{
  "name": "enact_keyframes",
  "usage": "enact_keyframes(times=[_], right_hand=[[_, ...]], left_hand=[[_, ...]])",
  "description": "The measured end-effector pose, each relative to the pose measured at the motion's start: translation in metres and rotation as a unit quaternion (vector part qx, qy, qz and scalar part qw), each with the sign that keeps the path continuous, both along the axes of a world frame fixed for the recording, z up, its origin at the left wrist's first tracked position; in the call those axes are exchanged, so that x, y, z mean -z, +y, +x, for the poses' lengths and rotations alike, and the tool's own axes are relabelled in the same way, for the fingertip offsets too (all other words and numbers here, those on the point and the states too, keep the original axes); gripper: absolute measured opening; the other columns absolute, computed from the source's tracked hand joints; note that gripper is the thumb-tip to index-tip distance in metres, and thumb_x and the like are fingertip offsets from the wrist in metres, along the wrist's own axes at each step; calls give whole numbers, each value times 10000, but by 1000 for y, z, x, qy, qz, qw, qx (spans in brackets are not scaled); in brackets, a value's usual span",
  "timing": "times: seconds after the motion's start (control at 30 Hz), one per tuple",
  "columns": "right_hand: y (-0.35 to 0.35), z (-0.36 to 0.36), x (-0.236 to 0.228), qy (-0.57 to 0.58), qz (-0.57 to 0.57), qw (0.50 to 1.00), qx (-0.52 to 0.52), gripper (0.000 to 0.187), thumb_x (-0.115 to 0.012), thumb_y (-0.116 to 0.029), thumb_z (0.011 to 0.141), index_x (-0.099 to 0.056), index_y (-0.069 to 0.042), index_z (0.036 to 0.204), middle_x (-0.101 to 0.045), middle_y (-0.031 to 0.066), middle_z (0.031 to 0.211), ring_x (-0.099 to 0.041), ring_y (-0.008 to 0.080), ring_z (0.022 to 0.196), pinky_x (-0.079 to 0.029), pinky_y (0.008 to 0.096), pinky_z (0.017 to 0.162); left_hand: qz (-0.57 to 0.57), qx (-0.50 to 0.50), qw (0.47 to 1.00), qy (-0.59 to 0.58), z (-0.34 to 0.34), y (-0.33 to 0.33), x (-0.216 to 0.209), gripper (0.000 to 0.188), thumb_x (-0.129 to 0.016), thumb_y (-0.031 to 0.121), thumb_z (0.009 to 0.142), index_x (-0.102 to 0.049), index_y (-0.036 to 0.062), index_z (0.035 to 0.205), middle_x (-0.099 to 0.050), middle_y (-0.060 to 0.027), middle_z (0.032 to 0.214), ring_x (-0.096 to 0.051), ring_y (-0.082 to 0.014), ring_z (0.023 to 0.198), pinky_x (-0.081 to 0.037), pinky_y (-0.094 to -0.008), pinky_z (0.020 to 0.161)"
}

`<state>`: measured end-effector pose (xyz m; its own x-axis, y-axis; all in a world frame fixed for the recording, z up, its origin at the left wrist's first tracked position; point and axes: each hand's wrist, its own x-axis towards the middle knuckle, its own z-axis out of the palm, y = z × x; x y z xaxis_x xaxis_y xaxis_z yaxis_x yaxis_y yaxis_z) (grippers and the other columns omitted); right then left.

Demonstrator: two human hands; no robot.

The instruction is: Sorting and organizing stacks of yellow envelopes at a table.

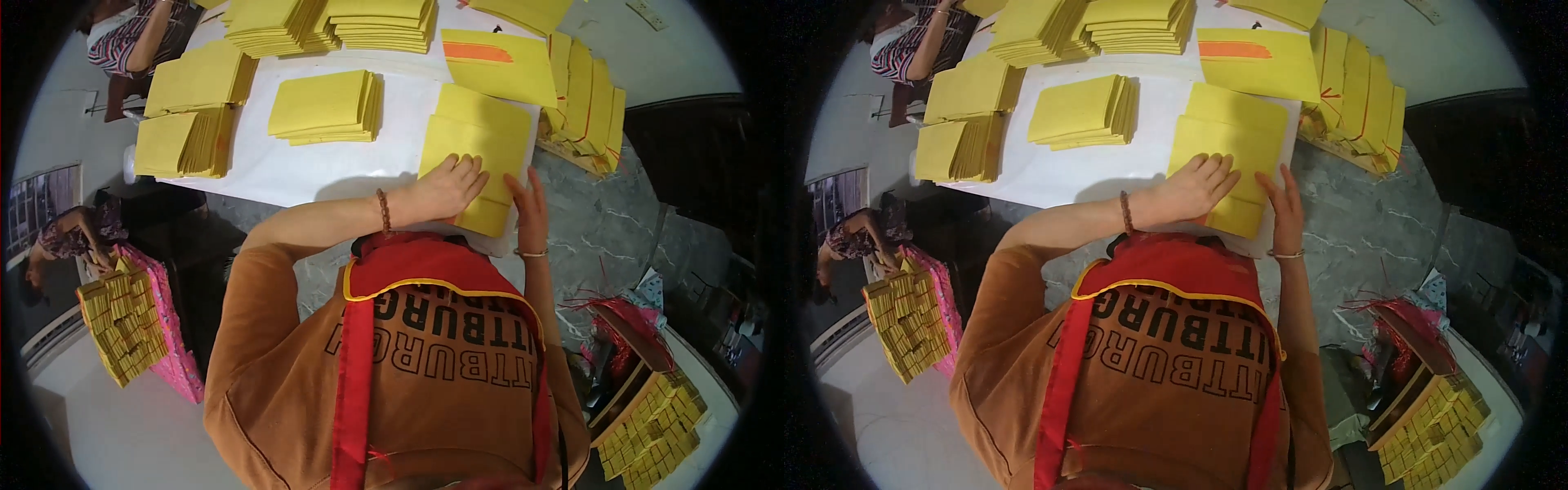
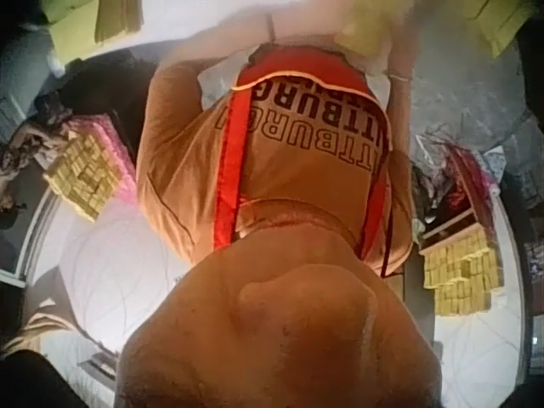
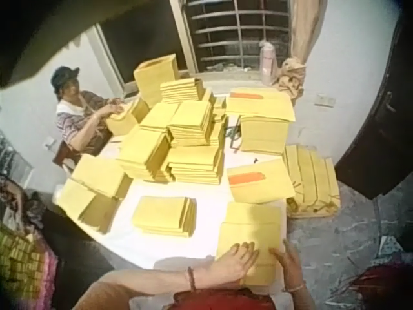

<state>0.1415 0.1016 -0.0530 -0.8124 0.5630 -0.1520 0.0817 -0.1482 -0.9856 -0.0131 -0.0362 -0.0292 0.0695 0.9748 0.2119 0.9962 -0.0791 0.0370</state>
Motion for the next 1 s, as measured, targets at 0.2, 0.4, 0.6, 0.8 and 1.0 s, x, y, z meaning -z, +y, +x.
enact_keyframes(times=[0.2,0.4,0.6,0.8,1.0], right_hand=[[3,-15,-23,42,34,988,144,331,-432,-167,891,-445,-8,1181,-545,99,1085,-490,170,1032,-380,291,877],[-11,-34,-50,106,-10,967,230,291,-446,-136,882,-470,-5,1141,-556,104,1048,-512,157,980,-400,292,847],[-58,-75,-38,64,-16,997,38,270,-478,-100,858,-491,3,1107,-568,91,981,-526,155,942,-411,249,816],[-103,-150,-27,48,97,984,-142,319,-499,-96,829,-480,-11,1136,-548,97,1025,-515,179,956,-399,259,828],[-121,-210,-14,-115,-71,989,-62,530,-583,-233,767,-403,-11,1213,-470,140,1145,-455,208,1050,-367,290,874]], left_hand=[[8,-42,998,-37,-8,15,4,453,-554,173,668,-503,-18,1076,-546,-100,963,-499,-241,871,-406,-337,712],[272,-85,956,-77,-74,-19,-88,396,-535,17,611,-536,61,1005,-563,-48,858,-522,-216,752,-410,-327,650],[172,-269,945,69,-155,-113,-50,434,-529,41,657,-534,122,1083,-570,-13,993,-503,-196,877,-372,-330,751],[69,-275,959,-5,-149,-135,1,465,-548,69,667,-496,118,1126,-541,-29,1009,-483,-213,909,-355,-357,767],[25,-237,967,-90,-157,-145,-9,457,-564,127,726,-463,65,1166,-505,-110,1107,-462,-294,992,-360,-368,845]])
